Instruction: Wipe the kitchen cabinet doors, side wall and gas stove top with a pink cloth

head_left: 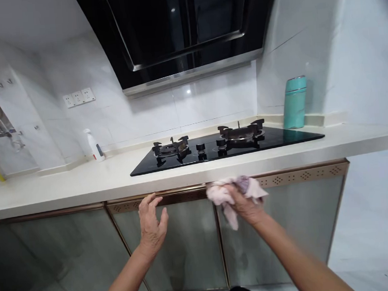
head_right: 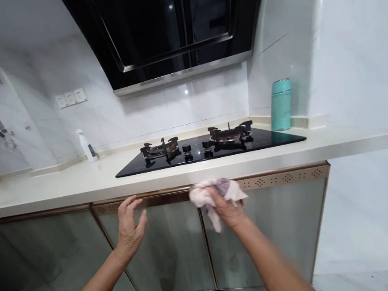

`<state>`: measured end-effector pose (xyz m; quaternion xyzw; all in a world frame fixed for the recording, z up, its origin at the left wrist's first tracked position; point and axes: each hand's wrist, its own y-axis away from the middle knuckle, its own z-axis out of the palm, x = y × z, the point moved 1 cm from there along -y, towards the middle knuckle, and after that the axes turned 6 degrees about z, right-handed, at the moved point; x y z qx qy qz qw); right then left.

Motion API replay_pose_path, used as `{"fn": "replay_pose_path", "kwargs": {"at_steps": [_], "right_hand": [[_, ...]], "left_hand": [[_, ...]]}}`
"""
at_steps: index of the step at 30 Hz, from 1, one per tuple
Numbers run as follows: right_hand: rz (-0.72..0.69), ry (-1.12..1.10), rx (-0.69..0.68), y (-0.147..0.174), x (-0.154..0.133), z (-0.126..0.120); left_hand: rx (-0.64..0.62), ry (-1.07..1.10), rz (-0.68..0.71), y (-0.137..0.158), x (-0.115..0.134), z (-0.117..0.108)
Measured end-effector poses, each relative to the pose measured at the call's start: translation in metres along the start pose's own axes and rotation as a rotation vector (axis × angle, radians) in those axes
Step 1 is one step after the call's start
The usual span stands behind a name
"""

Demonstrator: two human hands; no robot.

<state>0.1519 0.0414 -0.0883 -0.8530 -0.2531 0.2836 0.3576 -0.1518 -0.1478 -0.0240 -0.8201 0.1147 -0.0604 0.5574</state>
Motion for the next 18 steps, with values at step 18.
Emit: {"fn": "replay_pose_path", "kwargs": {"at_steps": [18], "right_hand": [[0.064,0.002,0.574,-0.057,-0.072,-0.068]], "left_hand": [[-0.018,-0.203,-0.106,-0.055,-0.053,0.026]]}}
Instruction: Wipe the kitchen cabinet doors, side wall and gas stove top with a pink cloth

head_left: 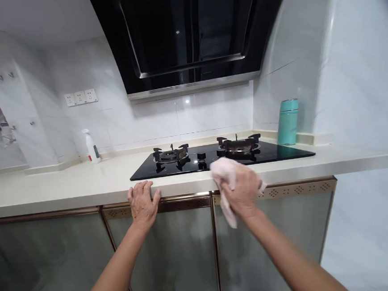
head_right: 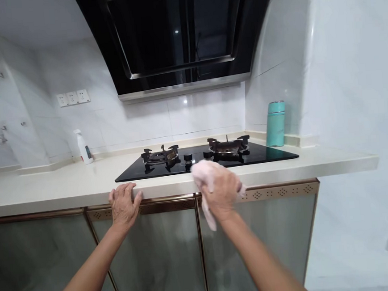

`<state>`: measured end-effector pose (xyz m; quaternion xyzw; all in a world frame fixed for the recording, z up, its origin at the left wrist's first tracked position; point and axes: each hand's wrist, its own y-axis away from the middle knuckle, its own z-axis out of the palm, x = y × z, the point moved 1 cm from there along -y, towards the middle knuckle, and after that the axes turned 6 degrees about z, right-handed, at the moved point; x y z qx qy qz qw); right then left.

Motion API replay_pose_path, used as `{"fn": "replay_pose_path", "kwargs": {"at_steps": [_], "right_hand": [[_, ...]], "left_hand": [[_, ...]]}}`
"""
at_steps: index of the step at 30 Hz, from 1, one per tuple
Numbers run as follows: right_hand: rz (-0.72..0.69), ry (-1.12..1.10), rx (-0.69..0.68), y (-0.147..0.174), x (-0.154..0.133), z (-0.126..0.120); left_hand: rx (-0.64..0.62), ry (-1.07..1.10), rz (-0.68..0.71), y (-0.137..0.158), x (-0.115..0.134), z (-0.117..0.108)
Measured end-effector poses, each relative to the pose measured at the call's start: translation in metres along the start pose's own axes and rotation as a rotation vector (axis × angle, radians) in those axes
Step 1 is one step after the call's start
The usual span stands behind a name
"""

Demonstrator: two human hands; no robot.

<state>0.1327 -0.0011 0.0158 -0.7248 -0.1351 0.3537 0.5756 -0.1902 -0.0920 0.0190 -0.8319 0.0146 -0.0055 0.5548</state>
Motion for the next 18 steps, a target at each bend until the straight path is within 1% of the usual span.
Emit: {"fn": "replay_pose_path", "kwargs": {"at_steps": [2,4,5,7,9,11,13,15,18], "right_hand": [[-0.097,-0.043,-0.111,0.010,-0.054,0.025],[-0.211,-0.109,-0.247,0.020,-0.108,0.045],[-0.264,-0.119,-0.292,0.022,-0.132,0.054],[-0.334,-0.091,-0.404,0.021,-0.168,0.069],[-0.355,-0.032,-0.509,0.012,-0.185,0.079],[-0.370,0.015,-0.573,0.000,-0.183,0.081],[-0.391,0.038,-0.591,-0.012,-0.164,0.076],[-0.377,0.048,-0.595,-0.023,-0.130,0.065],[-0.268,0.068,-0.574,-0.041,-0.059,0.039]], "left_hand": [[0.034,-0.006,-0.028,0.000,0.003,0.001],[0.054,0.002,-0.036,0.000,0.004,0.003],[0.059,0.011,-0.036,0.000,0.002,0.004],[0.054,0.030,-0.034,0.000,-0.002,0.005],[0.035,0.036,-0.029,-0.001,-0.007,0.002],[0.004,0.031,-0.017,-0.003,-0.008,-0.004],[-0.045,0.021,-0.009,-0.007,-0.005,-0.012],[-0.088,0.005,-0.018,-0.010,-0.001,-0.019],[-0.093,-0.020,-0.045,-0.013,0.005,-0.024]]}}
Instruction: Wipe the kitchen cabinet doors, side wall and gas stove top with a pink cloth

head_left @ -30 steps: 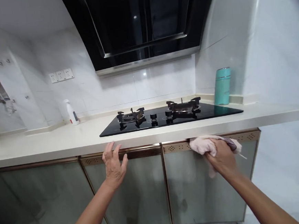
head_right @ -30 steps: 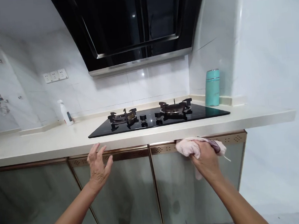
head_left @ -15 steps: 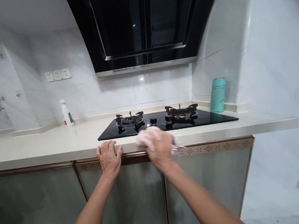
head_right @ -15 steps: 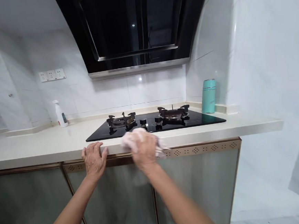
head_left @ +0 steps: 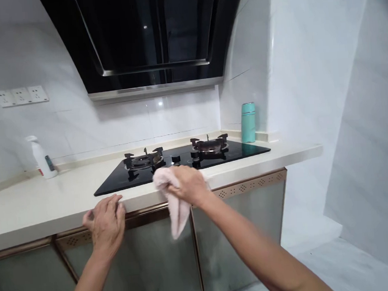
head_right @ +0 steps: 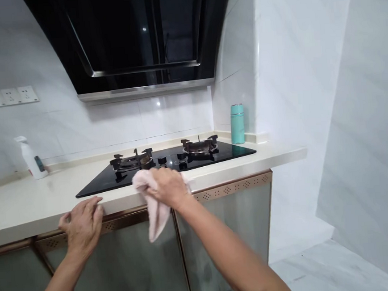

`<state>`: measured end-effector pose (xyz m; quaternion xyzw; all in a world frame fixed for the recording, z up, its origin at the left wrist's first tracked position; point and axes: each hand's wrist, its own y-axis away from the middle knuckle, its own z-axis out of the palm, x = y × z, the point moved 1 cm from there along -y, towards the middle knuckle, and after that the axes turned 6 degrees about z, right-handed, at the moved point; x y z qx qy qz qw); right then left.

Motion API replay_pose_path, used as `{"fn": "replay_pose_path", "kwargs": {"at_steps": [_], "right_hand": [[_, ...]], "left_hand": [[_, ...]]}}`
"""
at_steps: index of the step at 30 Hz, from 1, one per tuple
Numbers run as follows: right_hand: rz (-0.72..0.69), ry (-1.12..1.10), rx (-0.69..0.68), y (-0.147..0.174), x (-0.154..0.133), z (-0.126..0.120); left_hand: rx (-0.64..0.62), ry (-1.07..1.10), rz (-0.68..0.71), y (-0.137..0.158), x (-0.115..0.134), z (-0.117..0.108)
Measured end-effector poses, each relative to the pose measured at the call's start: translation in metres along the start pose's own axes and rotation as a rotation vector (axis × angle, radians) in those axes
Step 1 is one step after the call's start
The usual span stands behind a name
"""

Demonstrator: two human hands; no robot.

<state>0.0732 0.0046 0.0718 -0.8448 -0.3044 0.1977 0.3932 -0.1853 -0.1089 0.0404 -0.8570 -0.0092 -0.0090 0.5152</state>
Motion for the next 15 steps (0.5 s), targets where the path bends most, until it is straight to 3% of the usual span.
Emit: {"fn": "replay_pose_path", "kwargs": {"at_steps": [3,9,12,15], "right_hand": [[0.204,0.049,0.065,0.020,0.089,-0.030],[0.750,0.189,0.072,0.063,0.266,-0.111],[0.923,0.261,0.116,0.081,0.321,-0.146],[1.064,0.353,0.141,0.090,0.342,-0.160]], "left_hand": [[0.028,-0.006,-0.024,-0.001,0.002,0.004],[0.122,0.015,-0.044,-0.002,-0.001,0.014],[0.158,0.044,-0.055,-0.002,-0.002,0.016],[0.176,0.033,-0.076,-0.002,0.000,0.020]]}}
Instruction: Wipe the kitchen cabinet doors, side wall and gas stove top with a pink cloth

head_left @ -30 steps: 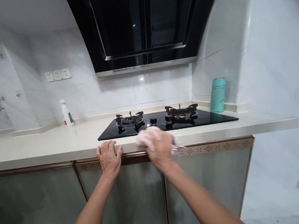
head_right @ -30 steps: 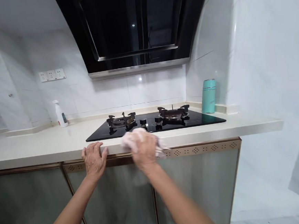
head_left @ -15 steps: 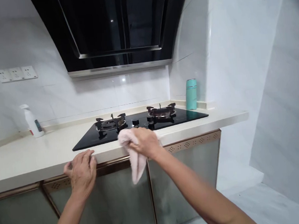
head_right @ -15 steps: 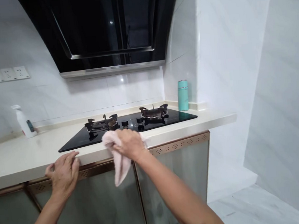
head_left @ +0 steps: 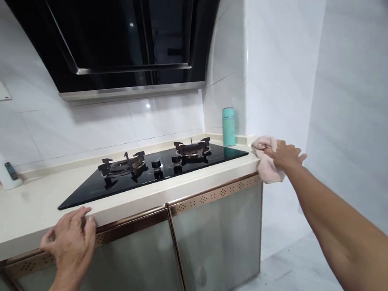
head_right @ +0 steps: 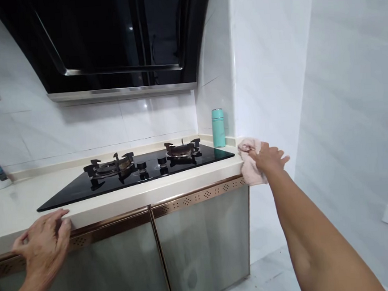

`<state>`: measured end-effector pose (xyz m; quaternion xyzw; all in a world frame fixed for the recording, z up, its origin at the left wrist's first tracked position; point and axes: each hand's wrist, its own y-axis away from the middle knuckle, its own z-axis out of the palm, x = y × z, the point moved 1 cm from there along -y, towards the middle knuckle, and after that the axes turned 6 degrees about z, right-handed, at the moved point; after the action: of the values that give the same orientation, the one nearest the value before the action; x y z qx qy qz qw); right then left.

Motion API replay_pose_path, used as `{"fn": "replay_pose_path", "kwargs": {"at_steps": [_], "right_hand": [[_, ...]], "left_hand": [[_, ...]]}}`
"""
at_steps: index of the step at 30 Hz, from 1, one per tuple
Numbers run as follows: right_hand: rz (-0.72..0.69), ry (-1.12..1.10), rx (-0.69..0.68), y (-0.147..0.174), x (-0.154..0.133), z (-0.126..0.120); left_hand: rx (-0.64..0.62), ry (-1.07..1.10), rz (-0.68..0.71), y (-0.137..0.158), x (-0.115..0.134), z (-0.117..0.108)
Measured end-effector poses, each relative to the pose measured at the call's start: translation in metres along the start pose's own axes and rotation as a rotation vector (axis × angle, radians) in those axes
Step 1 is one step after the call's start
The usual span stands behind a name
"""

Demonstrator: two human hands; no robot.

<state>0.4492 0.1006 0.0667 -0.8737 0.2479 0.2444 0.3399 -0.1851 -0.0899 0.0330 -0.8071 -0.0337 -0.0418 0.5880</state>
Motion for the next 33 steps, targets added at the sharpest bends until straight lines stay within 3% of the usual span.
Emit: {"fn": "replay_pose_path", "kwargs": {"at_steps": [5,11,16,24,33], "right_hand": [[-0.114,0.038,-0.052,0.026,-0.023,0.012],[-0.450,0.117,-0.133,0.099,-0.105,0.017],[-0.584,0.176,-0.194,0.167,-0.173,0.004],[-0.802,0.079,-0.264,0.279,-0.268,-0.009],[-1.016,-0.110,-0.306,0.359,-0.342,0.000]], "left_hand": [[0.002,-0.056,-0.083,0.000,0.010,0.009],[-0.010,-0.013,-0.110,0.002,0.017,0.006],[-0.049,0.030,-0.081,0.006,0.016,-0.003],[-0.072,0.082,-0.078,0.007,0.015,-0.009],[-0.069,0.077,-0.044,0.013,0.010,-0.007]]}}
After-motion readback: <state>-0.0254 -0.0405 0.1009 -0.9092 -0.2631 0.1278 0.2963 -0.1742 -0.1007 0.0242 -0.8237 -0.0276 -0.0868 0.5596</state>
